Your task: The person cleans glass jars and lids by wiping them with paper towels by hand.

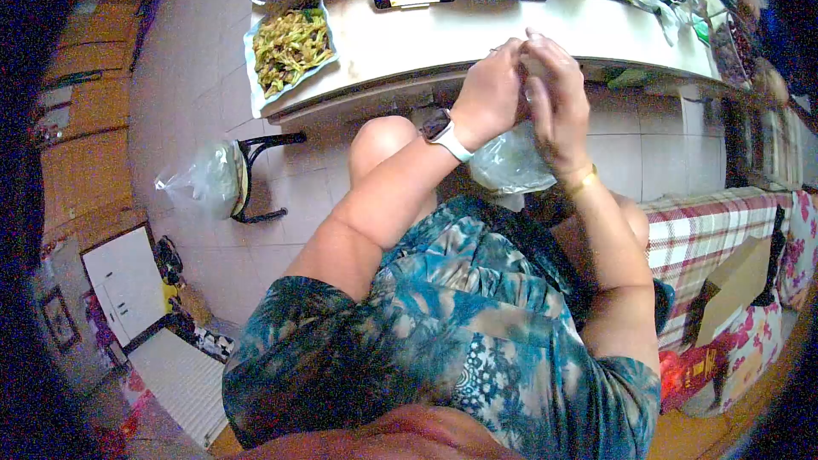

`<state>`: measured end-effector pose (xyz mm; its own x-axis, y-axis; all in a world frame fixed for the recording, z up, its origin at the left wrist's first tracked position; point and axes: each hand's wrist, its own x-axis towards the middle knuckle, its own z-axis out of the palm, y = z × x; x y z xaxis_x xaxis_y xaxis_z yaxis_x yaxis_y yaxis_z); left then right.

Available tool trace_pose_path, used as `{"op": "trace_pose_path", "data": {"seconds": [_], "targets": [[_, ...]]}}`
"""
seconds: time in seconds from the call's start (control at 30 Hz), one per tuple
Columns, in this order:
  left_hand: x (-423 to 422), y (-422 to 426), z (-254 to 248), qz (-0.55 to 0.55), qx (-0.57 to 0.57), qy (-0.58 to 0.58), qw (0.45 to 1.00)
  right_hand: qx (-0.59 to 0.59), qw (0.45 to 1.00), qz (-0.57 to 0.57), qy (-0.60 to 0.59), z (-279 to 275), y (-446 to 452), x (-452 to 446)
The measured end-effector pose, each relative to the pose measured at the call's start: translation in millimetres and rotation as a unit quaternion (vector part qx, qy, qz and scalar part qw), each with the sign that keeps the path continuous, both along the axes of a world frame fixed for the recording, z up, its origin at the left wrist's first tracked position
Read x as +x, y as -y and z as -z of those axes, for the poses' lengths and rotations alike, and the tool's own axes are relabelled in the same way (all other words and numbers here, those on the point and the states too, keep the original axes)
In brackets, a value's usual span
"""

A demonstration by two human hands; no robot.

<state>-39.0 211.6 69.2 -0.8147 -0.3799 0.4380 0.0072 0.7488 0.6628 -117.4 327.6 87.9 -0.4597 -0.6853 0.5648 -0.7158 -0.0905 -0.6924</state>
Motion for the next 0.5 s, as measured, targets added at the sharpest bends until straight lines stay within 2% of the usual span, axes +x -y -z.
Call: {"op": "trace_pose_path", "data": {"seconds": [0.03,0.1,0.13,0.17,0.2,0.23,0.3,0.37,0.4,0.43,0.5], "targets": [[-0.7,-0.5,0.2,-0.010,-0.007,-0.018,1.000,0.012,0.998,0.026,-0.049,-3.2,4.0,0.1],[0.6,-6.5,-3.1,-0.014,-0.032,0.023,0.999,-0.019,0.991,0.034,0.125,11.2,6.7,-12.8],[-0.4,-8.0,-5.1,0.008,-0.059,0.038,0.997,0.003,0.981,0.043,0.187,12.8,4.9,-21.4],[0.0,-10.4,-7.0,0.030,-0.086,0.056,0.994,0.022,0.960,0.037,0.276,11.9,3.7,-32.8],[2.6,-16.3,-10.7,0.049,-0.066,-0.003,0.997,0.033,0.927,0.014,0.373,15.2,0.0,-43.9],[4.4,-18.5,-8.8,0.052,-0.064,-0.002,0.997,0.043,0.884,-0.006,0.466,18.5,-3.6,-52.2],[2.5,-22.2,-2.8,0.042,-0.033,0.042,0.998,0.051,0.951,0.067,0.297,30.4,-4.3,-47.0],[-4.2,-15.6,12.5,0.003,-0.044,0.045,0.998,0.032,0.983,0.102,0.152,10.4,-4.4,-11.9],[-4.7,-8.7,23.3,-0.005,0.028,0.016,0.999,0.006,0.998,0.052,-0.021,13.7,-0.9,-7.2],[0.5,-1.3,14.6,-0.013,0.101,-0.011,0.995,0.026,0.992,0.020,-0.123,-1.0,4.4,3.9],[3.3,-3.1,3.0,-0.014,0.072,-0.050,0.996,0.063,0.978,0.007,-0.199,-12.3,8.9,1.4]]}}
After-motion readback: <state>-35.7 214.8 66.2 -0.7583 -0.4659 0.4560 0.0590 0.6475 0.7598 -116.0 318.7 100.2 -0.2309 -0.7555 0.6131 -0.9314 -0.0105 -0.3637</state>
